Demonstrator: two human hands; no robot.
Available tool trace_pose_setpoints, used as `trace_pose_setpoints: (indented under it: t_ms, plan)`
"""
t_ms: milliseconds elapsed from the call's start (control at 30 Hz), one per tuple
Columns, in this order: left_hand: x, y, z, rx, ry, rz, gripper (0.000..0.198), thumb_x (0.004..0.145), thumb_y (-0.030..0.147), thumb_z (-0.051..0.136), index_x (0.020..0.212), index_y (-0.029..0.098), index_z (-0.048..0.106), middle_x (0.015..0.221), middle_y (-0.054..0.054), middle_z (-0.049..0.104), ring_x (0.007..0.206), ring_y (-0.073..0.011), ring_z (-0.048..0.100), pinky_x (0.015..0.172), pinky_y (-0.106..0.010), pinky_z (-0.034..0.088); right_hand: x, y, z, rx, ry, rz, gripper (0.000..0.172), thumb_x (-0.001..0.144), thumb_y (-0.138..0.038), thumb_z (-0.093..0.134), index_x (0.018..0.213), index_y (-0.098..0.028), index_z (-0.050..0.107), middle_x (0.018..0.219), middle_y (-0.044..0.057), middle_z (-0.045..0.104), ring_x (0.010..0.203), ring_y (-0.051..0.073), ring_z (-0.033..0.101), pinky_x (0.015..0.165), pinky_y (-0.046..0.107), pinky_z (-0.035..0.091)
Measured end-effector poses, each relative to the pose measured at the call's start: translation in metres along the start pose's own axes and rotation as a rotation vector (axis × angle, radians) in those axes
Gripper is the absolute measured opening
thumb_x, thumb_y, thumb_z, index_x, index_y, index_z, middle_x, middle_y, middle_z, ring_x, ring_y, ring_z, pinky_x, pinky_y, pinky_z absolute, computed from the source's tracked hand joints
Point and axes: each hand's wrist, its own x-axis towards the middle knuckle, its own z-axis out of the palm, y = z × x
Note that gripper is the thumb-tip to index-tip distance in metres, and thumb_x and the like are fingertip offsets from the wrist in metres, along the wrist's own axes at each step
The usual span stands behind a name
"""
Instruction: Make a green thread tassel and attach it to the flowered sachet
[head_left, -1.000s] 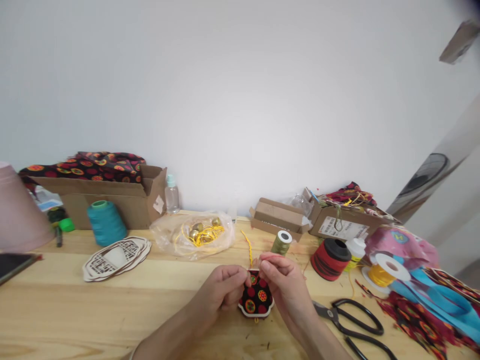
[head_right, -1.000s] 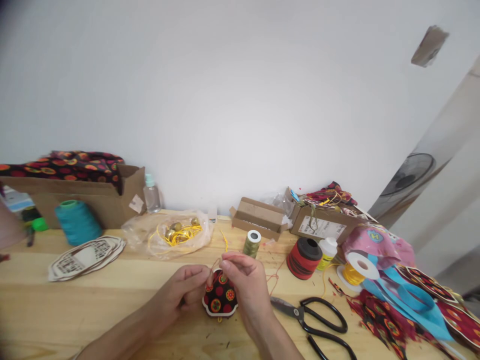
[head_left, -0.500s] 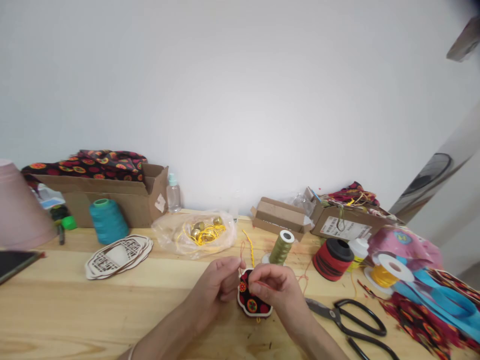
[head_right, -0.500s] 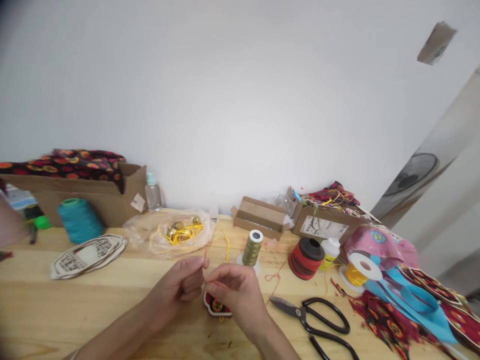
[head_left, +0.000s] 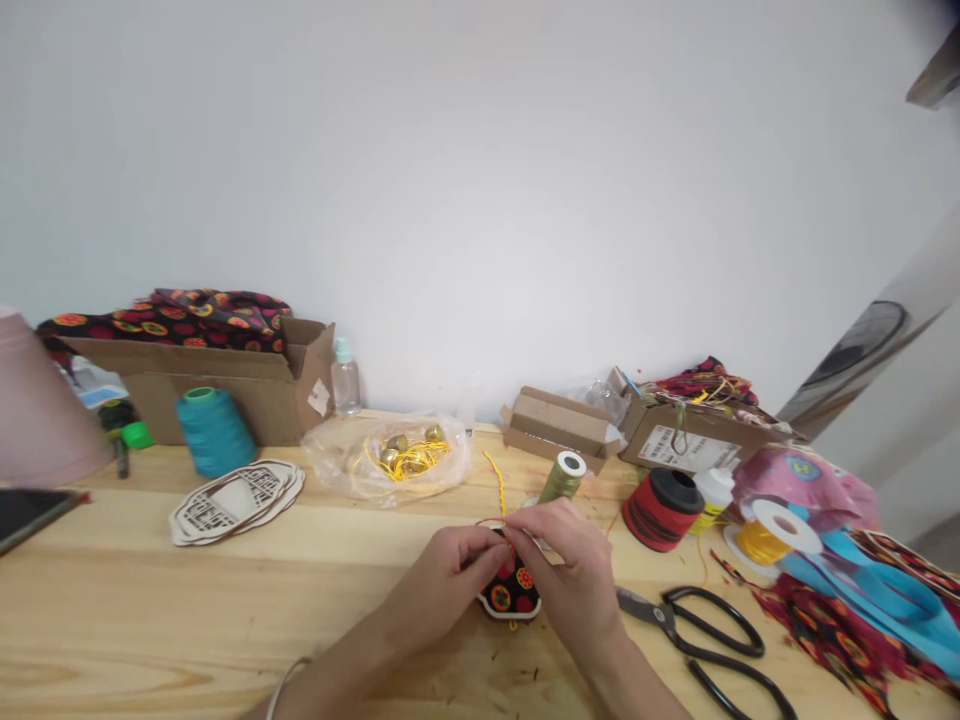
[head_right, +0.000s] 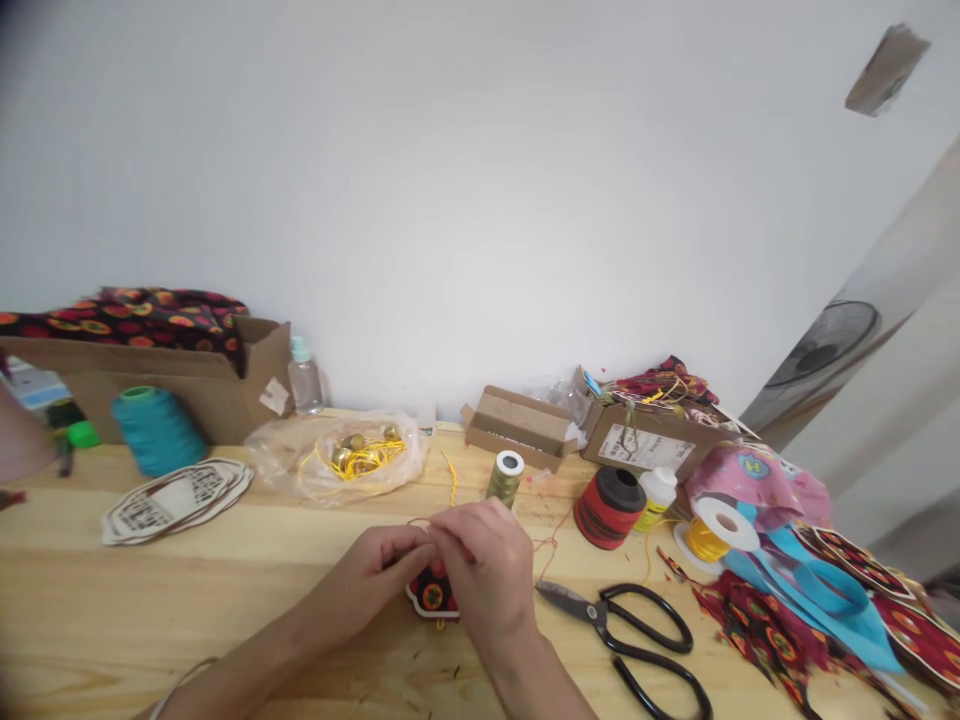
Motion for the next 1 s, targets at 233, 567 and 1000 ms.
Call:
trace_pose_setpoints:
  t_ms: [233, 567, 1000]
  plan:
    - [-0.003, 0.001, -0.001, 0.154, -0.011, 0.022, 0.029, 0.083, 0.032, 0.04, 0.073, 0.014, 0.06, 0.069, 0.0, 0.06, 0.066, -0.013, 0.053, 0.061, -0.022, 0.04, -0.001, 0.012, 0.004, -0.019, -0.156, 0.14, 0.011, 0.076, -0.014, 0.055, 0.074, -0.018, 0.065, 0.069, 0.003, 0.065, 0.067, 0.015, 0.056, 0.061, 0.026, 0.044]
    - [-0.001, 0.001, -0.003, 0.222, 0.053, 0.052, 0.033, 0.084, 0.036, 0.037, 0.072, 0.014, 0.06, 0.067, 0.0, 0.059, 0.064, -0.0127, 0.051, 0.06, -0.021, 0.039, -0.002, 0.012, 0.005, 0.164, -0.277, 0.334, 0.014, 0.077, -0.018, 0.052, 0.079, -0.017, 0.066, 0.074, 0.004, 0.064, 0.071, 0.015, 0.058, 0.065, 0.026, 0.046]
    - [0.0, 0.002, -0.006, 0.181, 0.118, 0.067, 0.031, 0.084, 0.034, 0.036, 0.078, 0.016, 0.06, 0.074, -0.001, 0.062, 0.072, -0.0152, 0.054, 0.066, -0.023, 0.041, 0.001, 0.009, 0.003, 0.145, -0.269, 0.118, 0.018, 0.078, -0.014, 0.051, 0.086, -0.019, 0.066, 0.078, 0.005, 0.065, 0.072, 0.015, 0.059, 0.064, 0.024, 0.048]
